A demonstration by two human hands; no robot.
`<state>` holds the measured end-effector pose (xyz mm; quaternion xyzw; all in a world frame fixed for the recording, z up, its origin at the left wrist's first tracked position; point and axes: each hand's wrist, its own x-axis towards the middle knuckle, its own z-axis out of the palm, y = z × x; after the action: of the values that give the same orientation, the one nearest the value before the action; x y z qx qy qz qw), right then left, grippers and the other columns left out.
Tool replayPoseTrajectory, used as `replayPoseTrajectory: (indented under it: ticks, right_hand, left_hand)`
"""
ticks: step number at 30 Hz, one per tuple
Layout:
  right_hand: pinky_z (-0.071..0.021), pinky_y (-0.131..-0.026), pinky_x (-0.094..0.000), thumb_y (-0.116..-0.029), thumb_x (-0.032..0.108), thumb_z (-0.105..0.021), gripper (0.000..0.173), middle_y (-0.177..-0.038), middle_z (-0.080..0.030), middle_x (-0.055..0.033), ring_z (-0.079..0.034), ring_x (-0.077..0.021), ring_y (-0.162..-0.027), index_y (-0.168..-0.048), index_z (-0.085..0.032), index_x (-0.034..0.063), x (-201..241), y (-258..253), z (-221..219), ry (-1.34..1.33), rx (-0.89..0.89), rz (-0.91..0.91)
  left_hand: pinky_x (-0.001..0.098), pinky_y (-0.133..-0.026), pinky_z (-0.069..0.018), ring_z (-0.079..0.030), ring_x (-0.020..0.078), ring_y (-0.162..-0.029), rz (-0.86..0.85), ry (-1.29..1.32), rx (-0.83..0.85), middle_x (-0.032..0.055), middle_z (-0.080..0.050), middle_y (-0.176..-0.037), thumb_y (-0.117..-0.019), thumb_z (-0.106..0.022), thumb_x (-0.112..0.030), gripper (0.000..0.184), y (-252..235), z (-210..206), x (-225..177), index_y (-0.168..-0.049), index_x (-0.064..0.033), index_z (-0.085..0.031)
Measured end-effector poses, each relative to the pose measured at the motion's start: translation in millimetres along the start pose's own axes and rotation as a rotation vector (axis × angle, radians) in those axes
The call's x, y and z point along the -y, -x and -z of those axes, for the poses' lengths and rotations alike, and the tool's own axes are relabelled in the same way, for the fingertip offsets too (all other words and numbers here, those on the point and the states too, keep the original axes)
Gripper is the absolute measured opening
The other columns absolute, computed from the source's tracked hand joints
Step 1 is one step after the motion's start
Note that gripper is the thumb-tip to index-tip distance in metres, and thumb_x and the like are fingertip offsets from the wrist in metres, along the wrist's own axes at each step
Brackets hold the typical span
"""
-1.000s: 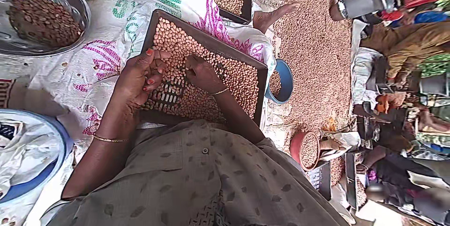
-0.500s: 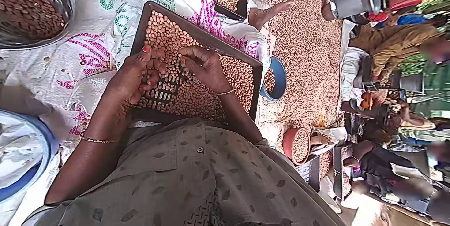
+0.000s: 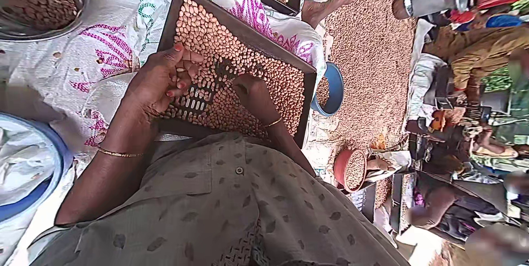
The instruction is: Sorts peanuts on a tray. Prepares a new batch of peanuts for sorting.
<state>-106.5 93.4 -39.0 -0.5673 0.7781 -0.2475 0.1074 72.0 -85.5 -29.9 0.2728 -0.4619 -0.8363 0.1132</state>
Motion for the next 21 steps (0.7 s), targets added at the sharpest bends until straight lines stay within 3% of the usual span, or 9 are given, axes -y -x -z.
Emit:
replayPoseTrajectory:
  ticks: [2, 4, 7, 9, 11, 13, 16, 19, 21]
  right_hand:
    - [-0.0617, -0.077, -0.0308, -0.0945, -0.002, -0.065, 0.016, -0.099, -0.072, -0.0179, -0.072, -0.0185, -0.083, -0.107, -0.071, -0.0090, 25, -13, 7, -0.315, -0.084, 0.049]
    - [-0.0633, -0.082, -0.0320, -0.0960, -0.004, -0.063, 0.025, -0.107, -0.071, -0.0207, -0.073, -0.0184, -0.089, -0.119, -0.066, -0.0136, 55, -29, 6, -0.559, -0.144, 0.123]
    - [-0.0611, -0.077, -0.0311, -0.0950, -0.002, -0.061, 0.019, -0.100, -0.071, -0.0206, -0.071, -0.0197, -0.087, -0.110, -0.069, -0.0123, 65, -61, -17, -0.477, -0.322, 0.227]
    - [-0.0597, -0.091, -0.0382, -0.0935, 0.004, -0.068, 0.020, -0.111, -0.071, -0.0202, -0.070, -0.0265, -0.106, -0.110, -0.071, -0.0080, 55, -75, -36, -0.361, -0.182, 0.261]
    - [-0.0386, -0.115, -0.0524, -0.0899, 0.016, -0.073, 0.030, -0.138, -0.064, -0.0171, -0.054, -0.0343, -0.137, -0.117, -0.075, 0.0021, 47, -78, -52, -0.107, 0.079, 0.350]
    - [-0.0223, -0.121, -0.0637, -0.0914, 0.024, -0.071, 0.033, -0.148, -0.057, -0.0145, -0.043, -0.0390, -0.146, -0.122, -0.076, 0.0127, 36, -72, -61, 0.114, 0.190, 0.382]
    - [-0.0435, -0.101, -0.0554, -0.0933, 0.018, -0.069, 0.020, -0.127, -0.068, -0.0157, -0.058, -0.0386, -0.125, -0.109, -0.077, 0.0097, 12, -63, -39, 0.258, 0.117, 0.208]
    - [-0.0488, -0.094, -0.0576, -0.0917, 0.001, -0.059, 0.023, -0.121, -0.067, -0.0180, -0.060, -0.0394, -0.120, -0.109, -0.074, 0.0061, 0, -44, 5, 0.352, 0.205, -0.060]
    - [-0.0474, -0.100, -0.0579, -0.0883, -0.004, -0.057, 0.029, -0.130, -0.065, -0.0179, -0.058, -0.0386, -0.126, -0.110, -0.074, 0.0057, 4, -21, 23, 0.281, 0.223, -0.053]
  left_hand:
    - [0.0122, -0.038, -0.0288, -0.041, -0.0019, -0.046, 0.024, -0.111, -0.052, -0.0089, -0.063, -0.078, -0.1123, -0.022, -0.045, 0.051, 1, -4, 2, -0.117, -0.0179, -0.065]
    - [0.0116, -0.038, -0.0292, -0.042, -0.0027, -0.046, -0.021, -0.078, -0.005, -0.0088, -0.065, -0.079, -0.1122, -0.020, -0.046, 0.053, 1, -3, 4, -0.117, -0.0168, -0.064]
    - [0.0097, -0.038, -0.0331, -0.042, -0.0031, -0.045, -0.227, 0.162, 0.027, -0.0087, -0.060, -0.074, -0.1131, -0.018, -0.032, 0.051, 2, 3, 4, -0.111, -0.0132, -0.066]
    - [0.0095, -0.039, -0.0346, -0.042, -0.0028, -0.045, -0.332, 0.364, 0.025, -0.0095, -0.057, -0.072, -0.1131, -0.018, -0.026, 0.047, 2, 11, 4, -0.105, -0.0152, -0.063]
    - [0.0094, -0.041, -0.0354, -0.042, -0.0025, -0.046, -0.389, 0.531, 0.025, -0.0095, -0.054, -0.071, -0.1132, -0.018, -0.024, 0.044, 0, 16, 6, -0.100, -0.0173, -0.059]
    - [0.0102, -0.040, -0.0349, -0.041, -0.0017, -0.046, -0.393, 0.614, 0.027, -0.0091, -0.050, -0.068, -0.1137, -0.018, -0.024, 0.042, 0, 16, 7, -0.098, -0.0174, -0.056]
    - [0.0107, -0.040, -0.0338, -0.039, -0.0019, -0.043, -0.390, 0.608, 0.032, -0.0111, -0.045, -0.061, -0.1140, -0.019, -0.024, 0.040, 2, 11, 5, -0.098, -0.0179, -0.056]
    - [0.0109, -0.040, -0.0329, -0.038, -0.0020, -0.043, -0.403, 0.603, 0.036, -0.0112, -0.044, -0.060, -0.1140, -0.021, -0.023, 0.039, 1, 12, 5, -0.098, -0.0176, -0.056]
    - [0.0104, -0.040, -0.0342, -0.039, -0.0023, -0.043, -0.393, 0.612, 0.046, -0.0108, -0.046, -0.062, -0.1140, -0.021, -0.023, 0.039, -1, 13, 5, -0.099, -0.0169, -0.057]
